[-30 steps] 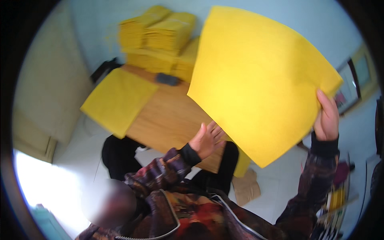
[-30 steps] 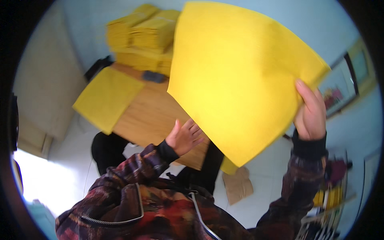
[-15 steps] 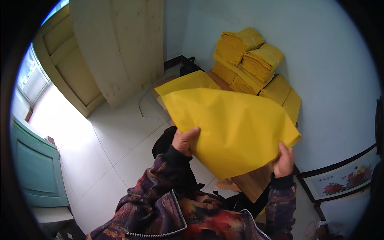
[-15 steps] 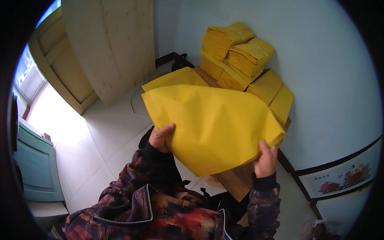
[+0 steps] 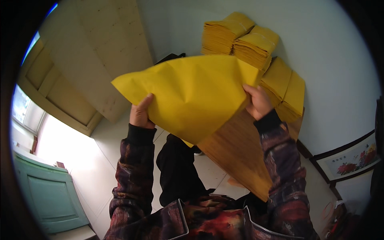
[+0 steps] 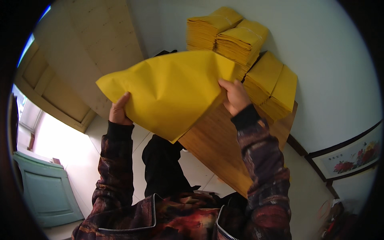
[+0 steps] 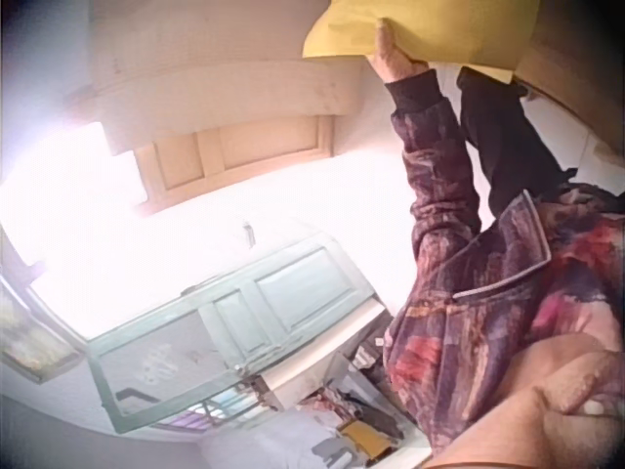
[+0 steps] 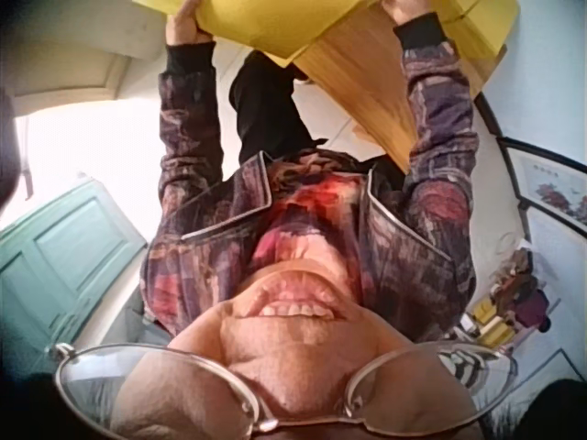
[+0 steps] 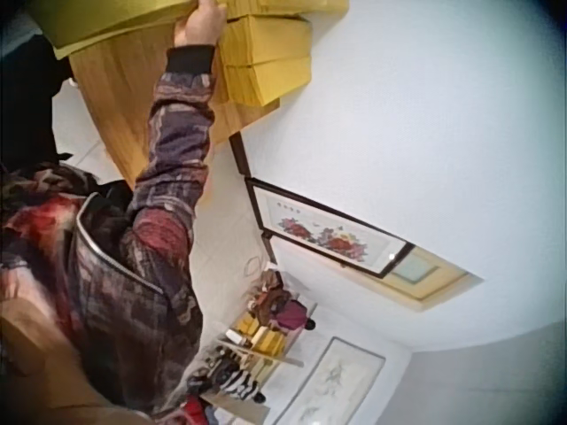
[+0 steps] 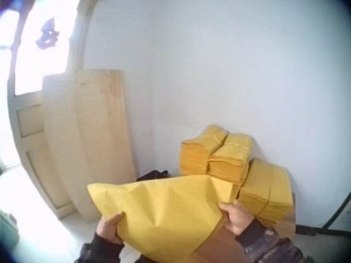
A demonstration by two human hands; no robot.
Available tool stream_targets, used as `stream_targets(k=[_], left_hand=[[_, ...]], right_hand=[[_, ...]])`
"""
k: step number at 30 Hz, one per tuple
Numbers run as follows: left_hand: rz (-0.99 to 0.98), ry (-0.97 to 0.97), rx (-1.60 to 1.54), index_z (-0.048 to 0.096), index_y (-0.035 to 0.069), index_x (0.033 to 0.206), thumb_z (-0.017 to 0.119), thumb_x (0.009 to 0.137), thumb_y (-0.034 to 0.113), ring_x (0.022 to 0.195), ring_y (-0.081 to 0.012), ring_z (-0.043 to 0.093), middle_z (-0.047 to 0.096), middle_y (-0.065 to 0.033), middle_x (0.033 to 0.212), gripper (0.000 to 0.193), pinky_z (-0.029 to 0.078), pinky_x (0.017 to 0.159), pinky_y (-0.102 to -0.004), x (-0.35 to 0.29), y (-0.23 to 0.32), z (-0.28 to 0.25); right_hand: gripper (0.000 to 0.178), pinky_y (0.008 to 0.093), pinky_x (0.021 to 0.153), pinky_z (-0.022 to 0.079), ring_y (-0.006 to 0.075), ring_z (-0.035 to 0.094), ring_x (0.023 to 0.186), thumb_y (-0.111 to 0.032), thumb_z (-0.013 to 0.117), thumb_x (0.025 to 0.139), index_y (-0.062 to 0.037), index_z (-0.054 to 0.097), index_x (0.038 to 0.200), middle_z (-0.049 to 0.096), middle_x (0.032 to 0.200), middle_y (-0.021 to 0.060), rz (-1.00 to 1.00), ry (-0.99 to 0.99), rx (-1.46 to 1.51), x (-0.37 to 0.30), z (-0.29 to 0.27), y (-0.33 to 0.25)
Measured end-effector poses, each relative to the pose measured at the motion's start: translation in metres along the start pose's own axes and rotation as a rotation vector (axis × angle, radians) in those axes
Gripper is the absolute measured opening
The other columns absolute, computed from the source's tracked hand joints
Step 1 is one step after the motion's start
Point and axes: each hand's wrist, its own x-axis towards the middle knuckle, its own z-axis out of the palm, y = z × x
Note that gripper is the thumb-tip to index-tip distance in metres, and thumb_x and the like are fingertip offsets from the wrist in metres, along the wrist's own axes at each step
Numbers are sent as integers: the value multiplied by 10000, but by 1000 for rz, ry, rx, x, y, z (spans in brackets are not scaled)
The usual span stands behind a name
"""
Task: The person repeatedly folds yellow paper sheets on a wooden table, aligning edges and pressing creases. They stack folded sheets and continue folding additional sheets from a nearby pile.
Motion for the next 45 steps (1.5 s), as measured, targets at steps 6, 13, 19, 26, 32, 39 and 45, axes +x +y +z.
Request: stream_targets(k=[6, 13, 19, 26, 32, 39, 45], left_hand=[[-229, 301, 65, 550, 19, 1158, 576, 902, 119, 985, -261, 627, 631, -103, 1102, 276, 533, 848, -403, 44, -55, -44], [-341, 380, 137, 542, -8, 1163, 577, 913, 116, 937, -281, 651, 635, -137, 1094, 281, 558, 796, -409, 34, -114, -93], [-380, 391, 156, 533, -3, 1180, 586, 896, 75, 938, -294, 648, 630, -141, 1090, 299, 557, 796, -406, 35, -112, -93], [-109, 256, 315, 494, -8, 1209, 592, 848, -33, 923, -293, 644, 618, -131, 1092, 375, 547, 812, -391, 45, -86, -65], [-303, 338, 354, 503, 2, 1206, 579, 842, -61, 932, -281, 646, 615, -125, 1093, 378, 558, 784, -390, 49, -93, -76], [-333, 269, 342, 539, -20, 1153, 586, 870, 47, 905, -287, 654, 633, -135, 1048, 295, 561, 781, -405, 48, -108, -100], [-391, 354, 251, 511, -32, 1190, 559, 858, -26, 934, -301, 646, 617, -152, 1097, 335, 565, 785, -406, 54, -107, -104]], right_hand=[[235, 357, 856, 496, 238, 613, 976, -54, 542, 924, 62, 559, 1128, 626, 1117, 125, 64, 174, 45, 70, -38, 62], [259, 378, 885, 503, 258, 618, 997, -31, 525, 917, 40, 553, 1164, 619, 1148, 129, 271, 291, 120, 73, -93, 141], [278, 374, 882, 501, 231, 607, 1024, -49, 520, 929, 25, 533, 1197, 603, 1182, 110, 291, 266, 62, 72, -93, 141], [265, 352, 869, 494, 216, 597, 1041, -75, 526, 942, 5, 552, 1193, 617, 1161, 92, 135, 220, 103, 63, -83, 131], [256, 351, 859, 499, 230, 614, 1008, -75, 520, 945, 20, 554, 1180, 619, 1145, 110, 193, 317, 125, 57, -87, 143], [247, 345, 836, 492, 217, 615, 972, -90, 552, 901, 24, 581, 1119, 637, 1085, 97, 153, 296, 145, 58, -96, 152], [237, 338, 838, 442, 206, 582, 884, -136, 609, 848, 15, 597, 1030, 628, 991, 76, 202, 432, 118, 60, -90, 148]])
